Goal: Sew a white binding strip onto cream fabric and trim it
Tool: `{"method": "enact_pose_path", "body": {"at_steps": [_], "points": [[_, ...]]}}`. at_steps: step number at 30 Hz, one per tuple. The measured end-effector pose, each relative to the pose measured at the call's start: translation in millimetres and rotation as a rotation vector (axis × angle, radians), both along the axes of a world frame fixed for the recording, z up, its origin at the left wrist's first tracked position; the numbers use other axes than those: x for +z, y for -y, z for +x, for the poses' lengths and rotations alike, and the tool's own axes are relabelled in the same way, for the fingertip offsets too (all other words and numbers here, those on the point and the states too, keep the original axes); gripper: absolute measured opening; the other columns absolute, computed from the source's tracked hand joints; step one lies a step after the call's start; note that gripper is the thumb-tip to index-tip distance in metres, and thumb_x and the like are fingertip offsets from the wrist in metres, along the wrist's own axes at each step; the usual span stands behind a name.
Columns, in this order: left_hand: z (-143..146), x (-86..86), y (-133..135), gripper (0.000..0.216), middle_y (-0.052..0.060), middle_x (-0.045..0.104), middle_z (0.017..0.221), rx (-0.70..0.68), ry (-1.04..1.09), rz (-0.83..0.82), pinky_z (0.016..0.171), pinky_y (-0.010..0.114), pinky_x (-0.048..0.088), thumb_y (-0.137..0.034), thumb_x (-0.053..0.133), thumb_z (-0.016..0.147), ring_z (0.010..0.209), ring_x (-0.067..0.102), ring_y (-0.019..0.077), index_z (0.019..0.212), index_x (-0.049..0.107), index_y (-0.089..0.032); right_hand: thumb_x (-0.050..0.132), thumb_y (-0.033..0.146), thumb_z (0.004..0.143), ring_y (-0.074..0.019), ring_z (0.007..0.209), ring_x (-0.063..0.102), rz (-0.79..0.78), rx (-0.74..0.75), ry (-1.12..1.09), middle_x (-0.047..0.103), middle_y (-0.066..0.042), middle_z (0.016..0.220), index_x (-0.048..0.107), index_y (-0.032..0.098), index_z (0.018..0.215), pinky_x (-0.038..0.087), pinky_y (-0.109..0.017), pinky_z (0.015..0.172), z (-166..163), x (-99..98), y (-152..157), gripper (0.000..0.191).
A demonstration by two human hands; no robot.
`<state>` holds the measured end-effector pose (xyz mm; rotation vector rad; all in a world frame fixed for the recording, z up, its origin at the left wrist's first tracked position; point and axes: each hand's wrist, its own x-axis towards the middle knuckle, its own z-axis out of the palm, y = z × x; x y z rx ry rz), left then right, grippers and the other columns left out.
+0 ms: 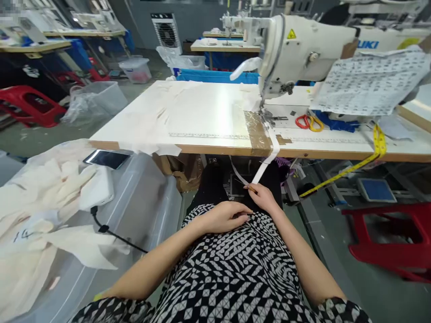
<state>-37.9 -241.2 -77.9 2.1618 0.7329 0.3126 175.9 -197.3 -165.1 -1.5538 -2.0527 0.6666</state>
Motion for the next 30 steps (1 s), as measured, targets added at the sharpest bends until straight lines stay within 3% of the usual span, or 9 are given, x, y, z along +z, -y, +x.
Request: {"method": "enact_pose_path", "body": {"at_steps": [8,11,14,20,23,26,28,30], "points": [[-35.4,-8.6,-20.6,0.030,0.009,0.072,0.116,0.077,0.003,0.056,0.086,0.023,0.048,-0.018,0.051,0.096,0.101,0.068,0.0183,0.122,0.065,-0.012,0.059,0.042,0.096,-0.0251,0.114,0.062,0.064,-0.061,-0.100,0.065,-0.011,0.123,0.069,0.016,0.106,0.050,-0.049,0.098,4.5,-13.3,-10.9,0.029],[-45.2,-11.8,-23.9,0.032,0.010,0.072,0.114,0.100,0.004,0.053,0.084,0.026,0.048,-0.019,0.050,0.096,0.100,0.068,0.0208,0.123,0.065,-0.010,0.056,0.049,0.095,-0.0221,0.098,0.068,0.021,-0.076,-0.117,0.066,-0.013,0.123,0.068,0.015,0.107,0.057,-0.042,0.084,3.2,-11.9,-10.8,0.038],[-48.7,-16.5,-24.8,0.031,0.010,0.074,0.109,0.089,0.005,0.046,0.080,0.028,0.049,-0.021,0.052,0.095,0.097,0.069,0.0224,0.120,0.067,-0.012,0.056,0.055,0.092,-0.0195,0.080,0.071,-0.041,-0.082,-0.113,0.071,-0.011,0.107,0.067,0.015,0.106,0.058,-0.038,0.072,-1.7,-6.4,-9.6,0.044],[-55.9,-23.5,-30.7,0.024,0.006,0.076,0.097,0.049,0.066,0.017,0.071,0.026,0.048,-0.025,0.058,0.091,0.088,0.070,0.0211,0.111,0.071,-0.018,0.056,0.065,0.083,-0.0225,0.070,0.072,-0.167,-0.111,-0.154,0.075,-0.014,0.104,0.066,0.017,0.109,0.058,-0.036,0.065,-15.5,3.5,-9.6,0.055],[-67.7,-10.5,-40.5,0.024,0.006,0.075,0.097,0.070,0.089,0.050,0.072,0.025,0.049,-0.025,0.056,0.092,0.088,0.070,0.0205,0.111,0.070,-0.017,0.055,0.070,0.081,-0.0179,0.054,0.065,-0.207,-0.143,-0.212,0.076,-0.011,0.089,0.063,0.016,0.113,0.055,-0.032,0.056,-19.1,8.1,-7.3,0.063],[-86.5,16.9,-54.4,0.028,0.009,0.074,0.103,0.122,0.130,0.121,0.078,0.025,0.050,-0.024,0.052,0.095,0.092,0.069,0.0195,0.118,0.066,-0.014,0.056,0.074,0.079,-0.0125,0.038,0.050,-0.216,-0.172,-0.278,0.070,-0.004,0.067,0.065,0.014,0.110,0.044,-0.027,0.041,-21.2,11.6,-6.6,0.068],[-102.6,37.2,-65.7,0.029,0.009,0.073,0.107,0.224,0.246,0.142,0.082,0.026,0.050,-0.023,0.051,0.096,0.095,0.069,0.0188,0.120,0.064,-0.014,0.057,0.075,0.079,-0.0110,0.035,0.043,-0.207,-0.185,-0.320,0.065,-0.001,0.058,0.067,0.012,0.106,0.037,-0.024,0.036,-22.9,11.9,-9.6,0.069],[-120.4,54.2,-79.2,0.027,0.007,0.073,0.109,0.378,0.353,0.172,0.084,0.026,0.051,-0.025,0.051,0.097,0.097,0.068,0.0178,0.119,0.065,-0.017,0.058,0.075,0.078,-0.0119,0.036,0.044,-0.189,-0.196,-0.362,0.061,0.001,0.052,0.069,0.012,0.104,0.037,-0.024,0.037,-25.2,11.4,-14.5,0.069]]}}
